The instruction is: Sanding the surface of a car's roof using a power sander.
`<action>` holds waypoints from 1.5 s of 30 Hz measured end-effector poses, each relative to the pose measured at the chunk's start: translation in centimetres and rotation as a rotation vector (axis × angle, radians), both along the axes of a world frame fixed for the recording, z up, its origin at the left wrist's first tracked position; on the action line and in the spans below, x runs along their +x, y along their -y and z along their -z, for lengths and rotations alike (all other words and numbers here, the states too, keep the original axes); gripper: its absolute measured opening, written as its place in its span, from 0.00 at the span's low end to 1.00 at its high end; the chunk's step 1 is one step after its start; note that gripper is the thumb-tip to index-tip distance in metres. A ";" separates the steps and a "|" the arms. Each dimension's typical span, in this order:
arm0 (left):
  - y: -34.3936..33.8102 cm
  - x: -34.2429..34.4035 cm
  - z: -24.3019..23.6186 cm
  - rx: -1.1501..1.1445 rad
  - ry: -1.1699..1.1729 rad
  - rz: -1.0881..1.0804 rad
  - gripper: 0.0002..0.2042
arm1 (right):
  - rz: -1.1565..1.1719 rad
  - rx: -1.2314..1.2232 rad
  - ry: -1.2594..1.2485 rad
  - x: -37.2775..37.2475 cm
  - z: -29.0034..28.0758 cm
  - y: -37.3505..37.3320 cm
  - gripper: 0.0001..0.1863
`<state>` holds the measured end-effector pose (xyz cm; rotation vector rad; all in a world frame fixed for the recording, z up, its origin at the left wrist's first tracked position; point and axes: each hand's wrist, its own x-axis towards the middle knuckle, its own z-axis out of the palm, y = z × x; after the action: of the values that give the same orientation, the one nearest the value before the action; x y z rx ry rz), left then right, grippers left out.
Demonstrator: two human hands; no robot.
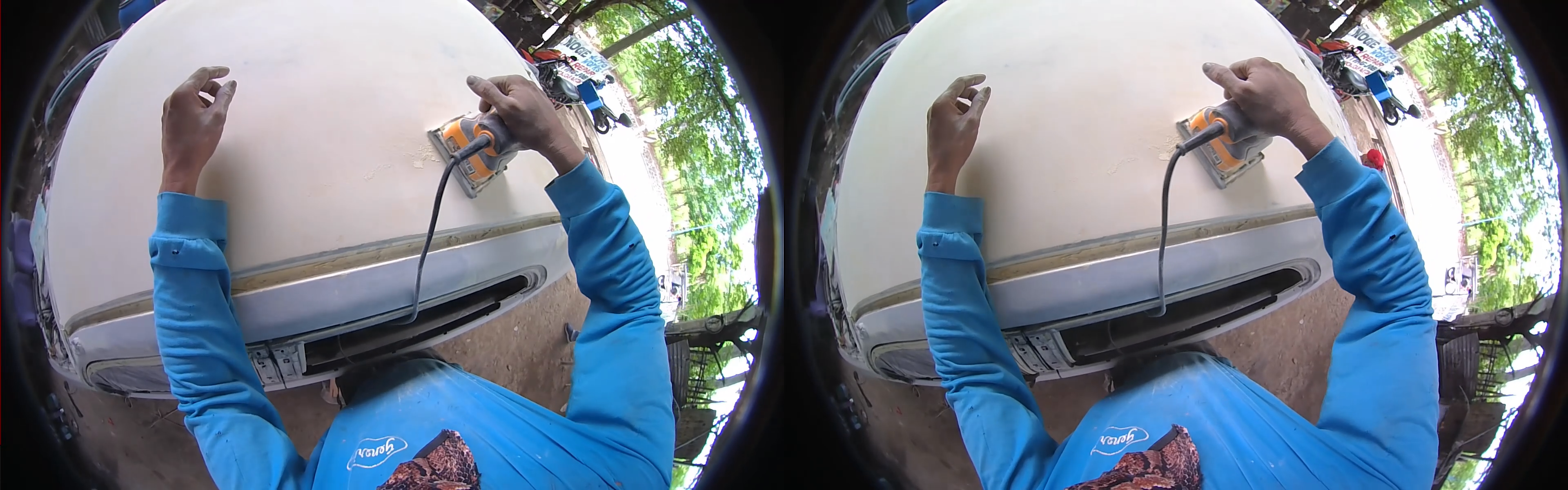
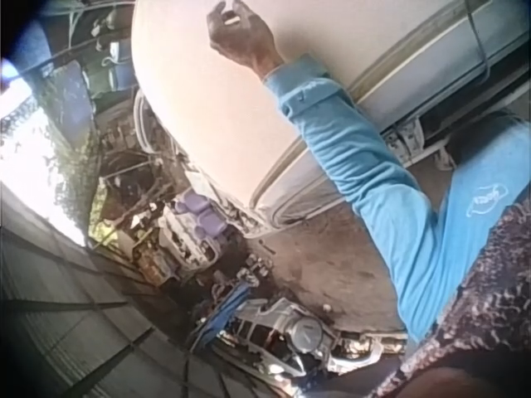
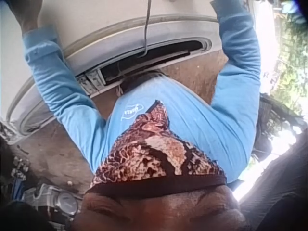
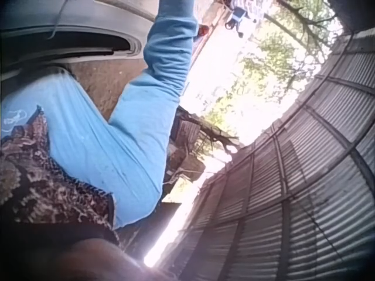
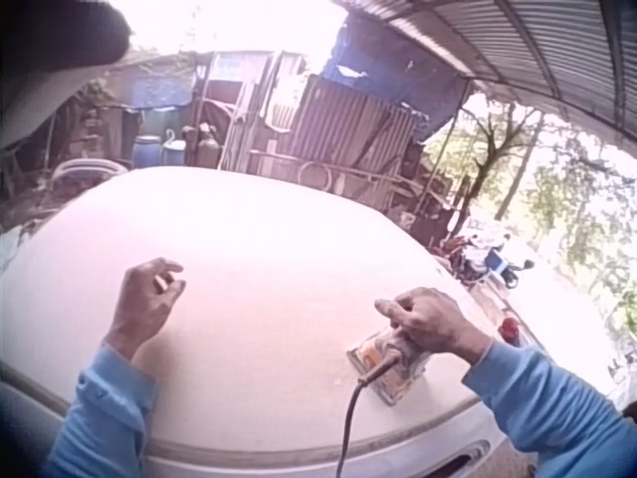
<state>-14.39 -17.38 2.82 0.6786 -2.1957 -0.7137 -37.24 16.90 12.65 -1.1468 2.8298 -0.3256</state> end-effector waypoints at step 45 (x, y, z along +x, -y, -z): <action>-42.4 -21.1 -9.4 -0.624 0.620 0.509 0.31 | 0.264 -0.947 -0.389 5.7 18.9 -27.4 0.15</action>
<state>-35.51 24.98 12.24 -0.0074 -2.9965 0.0090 -31.58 44.35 -6.26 -0.9716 3.2135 -1.7760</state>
